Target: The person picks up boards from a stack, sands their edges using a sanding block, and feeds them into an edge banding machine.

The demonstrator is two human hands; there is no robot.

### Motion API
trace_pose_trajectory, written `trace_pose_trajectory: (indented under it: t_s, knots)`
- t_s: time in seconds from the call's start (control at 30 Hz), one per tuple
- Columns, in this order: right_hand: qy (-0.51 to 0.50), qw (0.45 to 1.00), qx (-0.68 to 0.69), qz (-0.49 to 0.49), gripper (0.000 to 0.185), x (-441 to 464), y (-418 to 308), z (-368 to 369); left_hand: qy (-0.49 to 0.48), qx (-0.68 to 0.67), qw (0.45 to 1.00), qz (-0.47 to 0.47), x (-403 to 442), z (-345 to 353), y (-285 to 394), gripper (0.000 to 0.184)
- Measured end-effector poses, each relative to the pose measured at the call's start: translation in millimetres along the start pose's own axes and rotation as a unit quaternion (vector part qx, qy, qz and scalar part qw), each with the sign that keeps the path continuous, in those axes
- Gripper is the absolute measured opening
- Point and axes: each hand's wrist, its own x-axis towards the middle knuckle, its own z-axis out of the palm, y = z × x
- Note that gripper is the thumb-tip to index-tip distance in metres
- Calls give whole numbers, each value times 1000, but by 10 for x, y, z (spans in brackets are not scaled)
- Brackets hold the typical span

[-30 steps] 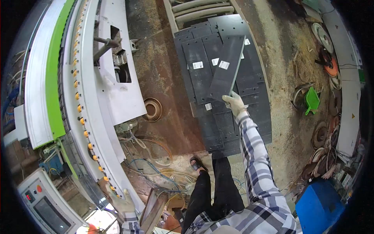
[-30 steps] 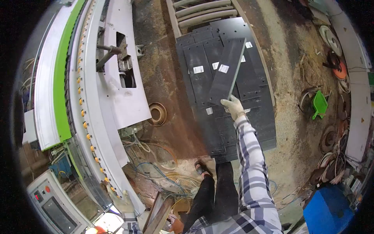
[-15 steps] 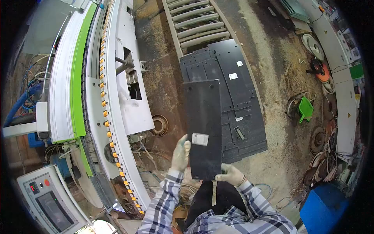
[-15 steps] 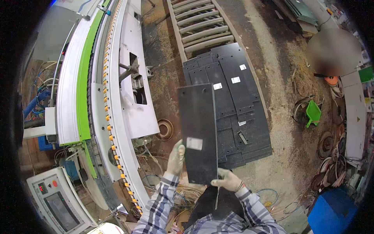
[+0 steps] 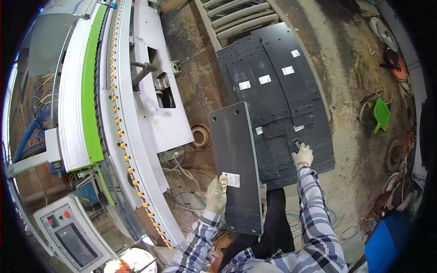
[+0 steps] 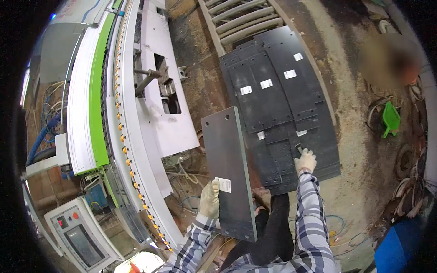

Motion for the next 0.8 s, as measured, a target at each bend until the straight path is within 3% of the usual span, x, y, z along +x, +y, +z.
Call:
trace_pose_trajectory:
  t_s: [0.07, 0.13, 0.17, 0.2, 0.27, 0.33, 0.37, 0.4, 0.47, 0.53, 0.6, 0.7, 0.73, 0.77, 0.8]
  knots:
    - [3, 999, 42, 2, 43, 222, 111, 347, 1, 89, 996, -10, -39, -205, -54, 45]
    - [28, 997, 75, -8, 36, 102, 68, 352, -14, 282, 959, 32, -162, -284, 44, 48]
    - [-39, 957, 286, -23, 40, 46, 12, 301, -13, 278, 960, 33, -215, -295, 116, 48]
    - [-102, 869, 482, -40, 43, 5, -35, 215, -9, 228, 972, 45, -282, -292, 193, 51]
    - [-158, 740, 649, -77, 61, -500, -376, -544, -4, 166, 984, 64, -448, -277, 303, 54]
    - [-142, 682, 695, -179, 75, -1032, -703, -1450, 16, 44, 998, 36, -654, -288, 452, 65]
    - [-93, 696, 672, -234, 74, -1287, -877, -1870, 8, 97, 993, 69, -737, -284, 599, 83]
    - [-40, 706, 646, -287, 74, -1501, -1046, -2263, 6, 91, 993, 79, -861, -208, 814, 83]
    - [0, 692, 629, -353, 68, -1796, -1303, -2823, 29, 123, 975, 184, -1138, -66, 1254, 98]
    - [49, 685, 599, -412, 67, -2069, -1510, -3296, 4, 156, 968, 194, -1352, -217, 1404, 103]
    - [74, 674, 606, -417, 66, -2399, -1650, -3628, -16, 191, 960, 204, -1597, -356, 1486, 108]
    - [167, 706, 531, -437, 67, -2591, -1880, -3939, -32, 129, 966, 221, -1890, -459, 1588, 107]
    - [173, 705, 526, -442, 67, -2655, -1967, -4026, -19, 106, 968, 225, -1983, -473, 1626, 106]
    - [91, 679, 596, -419, 67, -2729, -2068, -4094, -2, 83, 970, 229, -2069, -492, 1662, 106]
    - [113, 668, 589, -441, 67, -2870, -2083, -4107, 4, 76, 969, 237, -2118, -562, 1703, 106]
